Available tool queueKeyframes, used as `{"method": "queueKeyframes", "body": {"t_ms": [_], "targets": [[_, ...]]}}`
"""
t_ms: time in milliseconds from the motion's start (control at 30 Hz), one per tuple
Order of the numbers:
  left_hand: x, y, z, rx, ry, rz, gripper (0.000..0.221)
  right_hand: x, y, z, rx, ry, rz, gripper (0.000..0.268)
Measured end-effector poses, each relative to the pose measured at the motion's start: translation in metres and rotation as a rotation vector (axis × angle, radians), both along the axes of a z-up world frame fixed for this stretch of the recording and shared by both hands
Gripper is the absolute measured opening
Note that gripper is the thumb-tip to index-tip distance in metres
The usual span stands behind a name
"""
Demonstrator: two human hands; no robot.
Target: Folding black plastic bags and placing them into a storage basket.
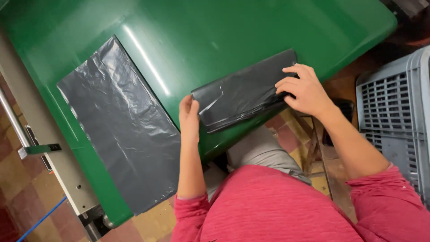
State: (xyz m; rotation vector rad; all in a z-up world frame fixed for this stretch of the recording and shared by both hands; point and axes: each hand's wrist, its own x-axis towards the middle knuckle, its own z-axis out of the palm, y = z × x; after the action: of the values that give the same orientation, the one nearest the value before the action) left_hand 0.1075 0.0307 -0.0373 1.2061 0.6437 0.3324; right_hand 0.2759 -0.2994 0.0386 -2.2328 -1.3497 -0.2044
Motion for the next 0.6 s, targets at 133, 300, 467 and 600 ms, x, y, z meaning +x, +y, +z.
{"method": "queueKeyframes", "body": {"t_ms": [133,300,467,600], "targets": [[0.018,-0.037,0.065,1.225,0.345,-0.006,0.051,-0.008,0.024,0.035,-0.012,0.006,0.038,0.024],[0.064,-0.086,0.014,1.674,0.294,-0.212,0.072,-0.026,0.109,-0.025,0.022,0.037,0.001,0.060],[0.016,-0.067,0.042,1.504,0.364,-0.526,0.090,-0.013,0.071,-0.043,-0.145,0.065,-0.089,0.083],[-0.034,-0.030,0.026,1.636,0.061,-0.618,0.081,-0.035,0.059,-0.010,-0.135,-0.022,-0.093,0.084]]}}
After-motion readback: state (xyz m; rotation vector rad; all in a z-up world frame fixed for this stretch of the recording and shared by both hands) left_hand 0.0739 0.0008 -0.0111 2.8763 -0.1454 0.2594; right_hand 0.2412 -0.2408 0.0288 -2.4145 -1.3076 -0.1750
